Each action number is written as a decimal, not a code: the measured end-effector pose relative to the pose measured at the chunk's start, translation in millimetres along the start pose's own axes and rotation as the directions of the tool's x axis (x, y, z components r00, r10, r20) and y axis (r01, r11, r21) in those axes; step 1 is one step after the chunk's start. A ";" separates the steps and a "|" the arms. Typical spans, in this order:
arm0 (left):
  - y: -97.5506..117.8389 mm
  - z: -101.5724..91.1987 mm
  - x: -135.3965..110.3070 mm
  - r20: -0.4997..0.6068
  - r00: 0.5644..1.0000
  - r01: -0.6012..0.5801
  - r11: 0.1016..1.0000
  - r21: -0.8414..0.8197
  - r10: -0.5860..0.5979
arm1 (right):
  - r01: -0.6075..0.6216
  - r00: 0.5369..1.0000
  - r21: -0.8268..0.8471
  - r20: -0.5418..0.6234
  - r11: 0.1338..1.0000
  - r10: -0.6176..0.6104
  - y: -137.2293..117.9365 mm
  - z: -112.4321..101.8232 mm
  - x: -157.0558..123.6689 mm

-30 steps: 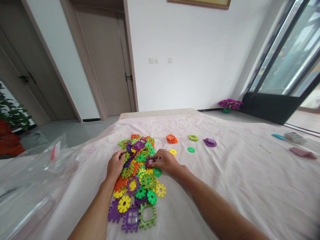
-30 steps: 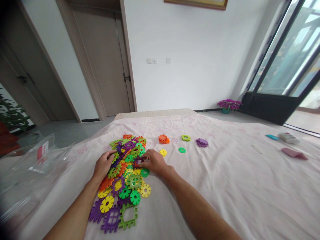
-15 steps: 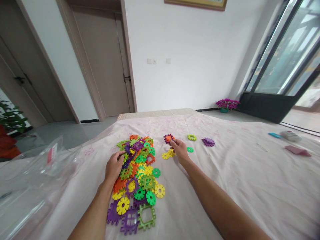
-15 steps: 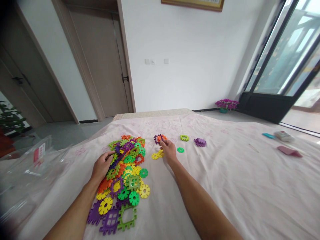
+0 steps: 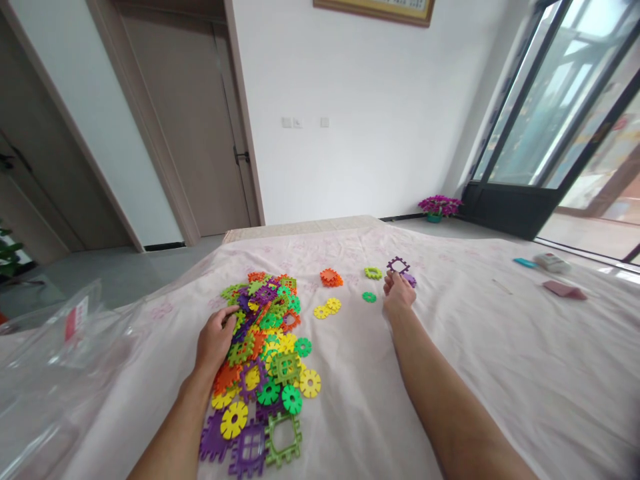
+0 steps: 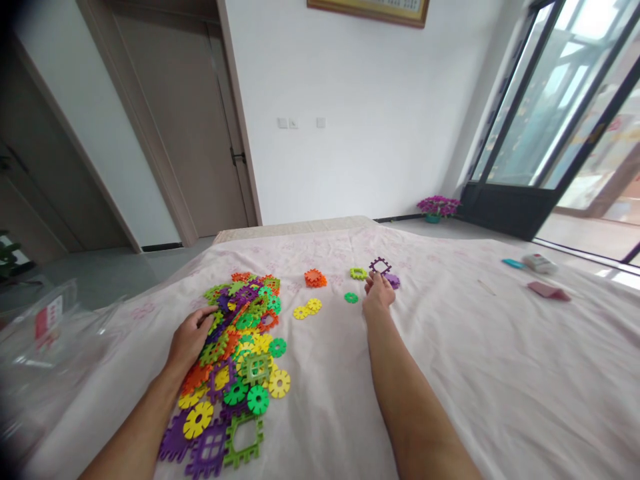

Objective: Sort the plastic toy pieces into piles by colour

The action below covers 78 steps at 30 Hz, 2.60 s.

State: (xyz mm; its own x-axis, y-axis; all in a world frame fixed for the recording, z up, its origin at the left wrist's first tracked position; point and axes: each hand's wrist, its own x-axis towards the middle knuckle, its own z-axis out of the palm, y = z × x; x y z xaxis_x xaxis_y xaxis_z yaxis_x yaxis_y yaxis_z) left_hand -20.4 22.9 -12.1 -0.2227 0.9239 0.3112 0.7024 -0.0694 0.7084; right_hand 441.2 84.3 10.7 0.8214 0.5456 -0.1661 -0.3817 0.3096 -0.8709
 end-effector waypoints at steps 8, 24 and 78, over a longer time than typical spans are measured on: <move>-3.5 1.2 1.2 -0.001 1.000 -0.010 1.000 -0.002 0.010 | -0.101 0.995 0.031 -0.015 0.994 0.101 -2.5 -0.3 5.7; 5.9 -2.4 -2.3 -0.013 1.000 -0.003 1.000 -0.007 0.003 | 0.476 0.314 -0.297 0.937 0.828 0.155 37.3 35.0 -132.2; 2.0 -1.5 -0.3 -0.015 1.000 -0.016 1.000 -0.002 0.016 | 0.733 0.649 -0.644 0.759 0.218 0.059 26.4 23.6 -113.8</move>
State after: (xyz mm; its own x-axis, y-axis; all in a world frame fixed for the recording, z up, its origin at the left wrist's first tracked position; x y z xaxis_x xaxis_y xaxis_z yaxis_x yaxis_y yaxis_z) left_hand -20.0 21.9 -9.8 -0.2213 0.9171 0.3317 0.7042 -0.0851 0.7048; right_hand 327.7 48.9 17.5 0.1888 0.9631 0.1919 0.7921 -0.0339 -0.6094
